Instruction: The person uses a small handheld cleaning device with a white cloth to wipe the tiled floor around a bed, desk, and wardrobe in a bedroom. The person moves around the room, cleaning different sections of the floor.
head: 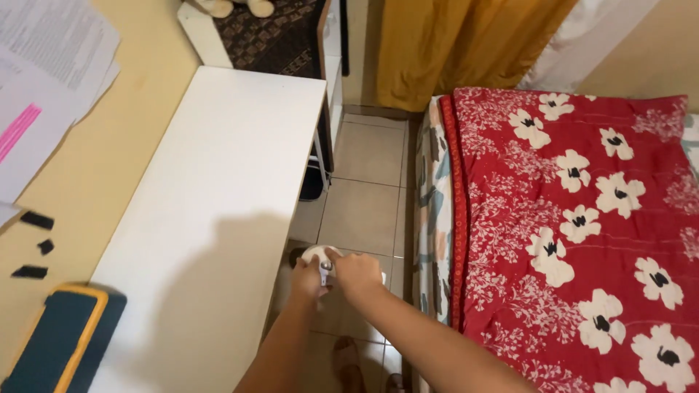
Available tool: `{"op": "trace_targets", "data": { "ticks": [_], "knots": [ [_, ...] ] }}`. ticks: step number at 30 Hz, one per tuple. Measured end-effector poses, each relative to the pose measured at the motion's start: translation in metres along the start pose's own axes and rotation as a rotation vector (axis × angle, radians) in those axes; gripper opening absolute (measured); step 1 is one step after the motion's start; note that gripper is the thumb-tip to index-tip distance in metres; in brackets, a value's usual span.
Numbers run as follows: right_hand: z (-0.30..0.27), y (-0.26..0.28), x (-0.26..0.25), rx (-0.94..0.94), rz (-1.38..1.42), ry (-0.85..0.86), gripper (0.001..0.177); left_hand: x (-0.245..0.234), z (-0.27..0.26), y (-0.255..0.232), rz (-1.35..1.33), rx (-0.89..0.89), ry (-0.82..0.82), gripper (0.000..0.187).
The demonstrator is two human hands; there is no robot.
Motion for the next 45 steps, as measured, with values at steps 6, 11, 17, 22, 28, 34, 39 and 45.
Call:
{"op": "trace_targets", "data": {
  "ticks": [6, 11, 17, 22, 28, 34, 39, 45],
  "knots": [
    [0.006, 0.008, -0.046, 0.101, -0.017, -0.052, 0.069, 0.012, -0.024, -0.051, -0.140, 0.089, 0.163, 0.048],
    [0.009, 0.005, -0.070, 0.192, 0.029, -0.033, 0.074, 0.021, -0.035, -0.073, -0.079, 0.156, 0.182, 0.045],
    [0.010, -0.008, -0.032, 0.286, 0.148, 0.094, 0.083, 0.026, -0.008, -0.045, 0.017, 0.035, 0.141, 0.064],
    [-0.001, -0.018, -0.051, 0.326, 0.165, 0.033, 0.081, 0.035, -0.031, -0.061, 0.089, 0.080, 0.172, 0.070],
    [-0.011, -0.028, -0.081, 0.432, 0.341, -0.020, 0.080, 0.054, -0.015, -0.070, 0.096, 0.190, 0.254, 0.064],
    [0.024, -0.048, 0.013, 0.389, 0.822, 0.023, 0.091, 0.043, 0.068, -0.025, 0.166, 0.343, 0.274, 0.055],
    [0.002, -0.041, 0.022, 0.171, 0.623, -0.061, 0.079, 0.043, 0.028, -0.028, 0.211, 0.192, 0.117, 0.042],
    [-0.042, -0.041, -0.018, 0.131, 0.392, -0.200, 0.060, 0.058, -0.033, -0.036, 0.277, 0.210, 0.146, 0.042]
  ]
}}
Point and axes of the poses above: each hand's wrist, its own z-axis towards the middle knuckle, its own x-axis out of the palm, y = z × x, the point moved 3 cm from there along z, towards the middle knuckle, and after that the axes turned 10 degrees about z, right-handed, at the moved point
